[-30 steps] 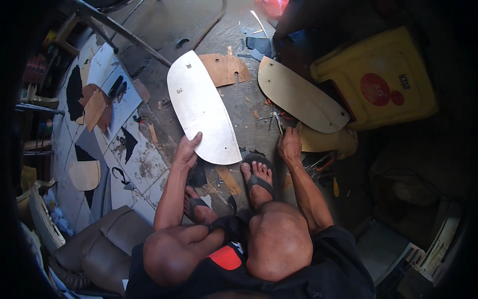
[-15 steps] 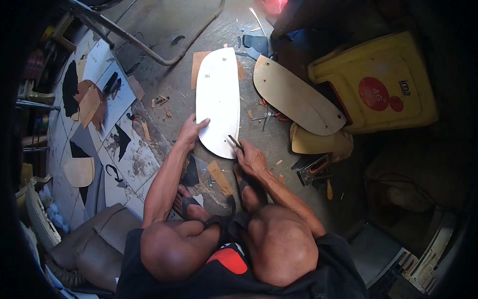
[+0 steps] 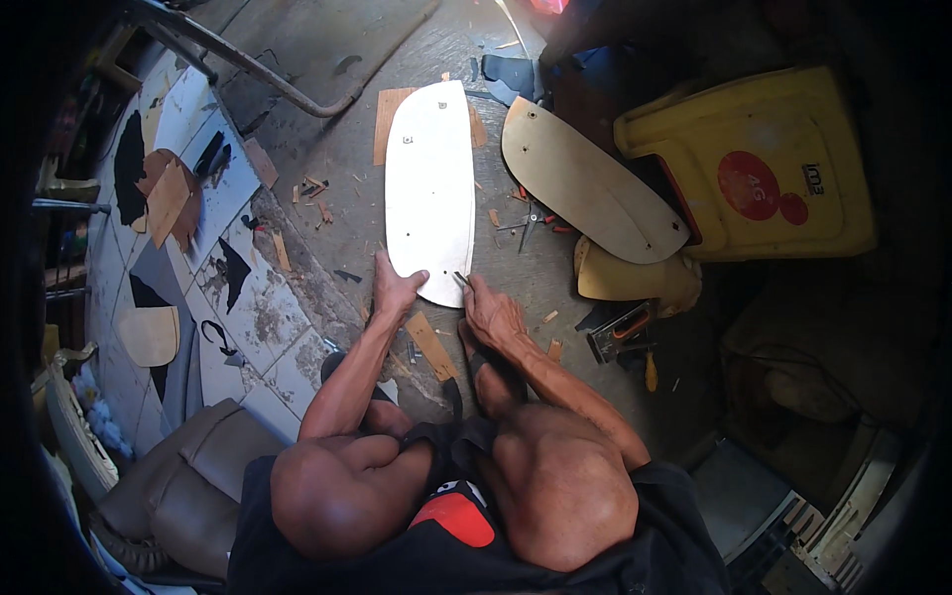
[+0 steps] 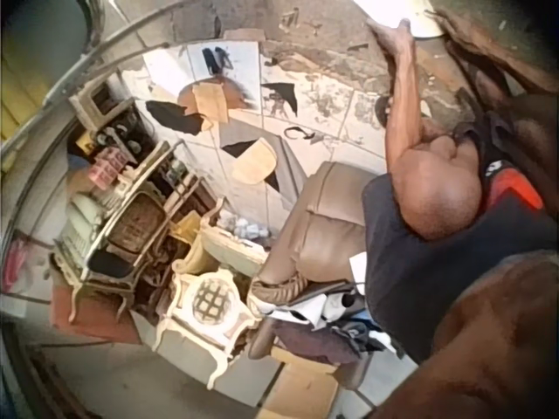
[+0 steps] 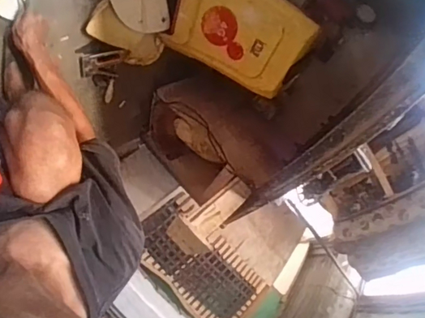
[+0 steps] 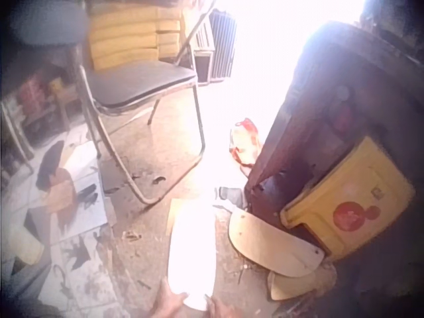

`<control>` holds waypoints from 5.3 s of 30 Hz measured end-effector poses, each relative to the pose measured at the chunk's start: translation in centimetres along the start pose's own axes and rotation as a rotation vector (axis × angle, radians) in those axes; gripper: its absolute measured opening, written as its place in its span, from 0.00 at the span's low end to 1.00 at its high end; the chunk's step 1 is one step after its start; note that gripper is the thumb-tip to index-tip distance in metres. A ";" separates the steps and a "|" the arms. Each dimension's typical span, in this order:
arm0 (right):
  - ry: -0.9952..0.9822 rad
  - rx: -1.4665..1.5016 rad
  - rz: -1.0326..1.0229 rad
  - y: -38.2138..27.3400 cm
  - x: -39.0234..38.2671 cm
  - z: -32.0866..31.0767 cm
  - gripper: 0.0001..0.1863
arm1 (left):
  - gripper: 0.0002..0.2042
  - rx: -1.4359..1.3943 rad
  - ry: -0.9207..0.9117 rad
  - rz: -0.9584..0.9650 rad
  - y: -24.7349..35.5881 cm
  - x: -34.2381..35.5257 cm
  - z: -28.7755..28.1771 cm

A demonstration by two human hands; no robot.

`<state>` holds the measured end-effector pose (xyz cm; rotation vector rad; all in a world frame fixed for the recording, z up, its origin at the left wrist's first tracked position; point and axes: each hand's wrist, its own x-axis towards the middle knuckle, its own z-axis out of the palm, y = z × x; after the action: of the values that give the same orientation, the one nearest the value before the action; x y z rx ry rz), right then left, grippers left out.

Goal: The person uses a knife to shave the edges of a wooden board, then handles a screwdriver to pry at a hole in the board, and finally picks up another wooden piece and a red plastic bag.

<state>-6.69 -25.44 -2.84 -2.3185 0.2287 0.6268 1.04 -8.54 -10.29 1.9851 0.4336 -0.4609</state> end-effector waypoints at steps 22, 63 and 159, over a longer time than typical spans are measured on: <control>-0.106 -0.239 0.060 0.1 4.3 0.7 0.11 | 0.29 0.068 -0.021 0.014 0.3 0.5 -0.6; 0.031 0.020 0.212 0.6 3.8 3.4 0.14 | 0.29 0.051 0.027 -0.036 0.9 0.0 0.0; -0.208 -0.592 -0.261 1.7 5.2 -1.5 0.09 | 0.29 0.122 -0.099 0.067 0.5 1.8 -0.9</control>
<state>-2.21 -27.68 -5.52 -2.7435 -0.4048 0.8803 2.96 -7.73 -10.42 2.0768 0.2819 -0.5522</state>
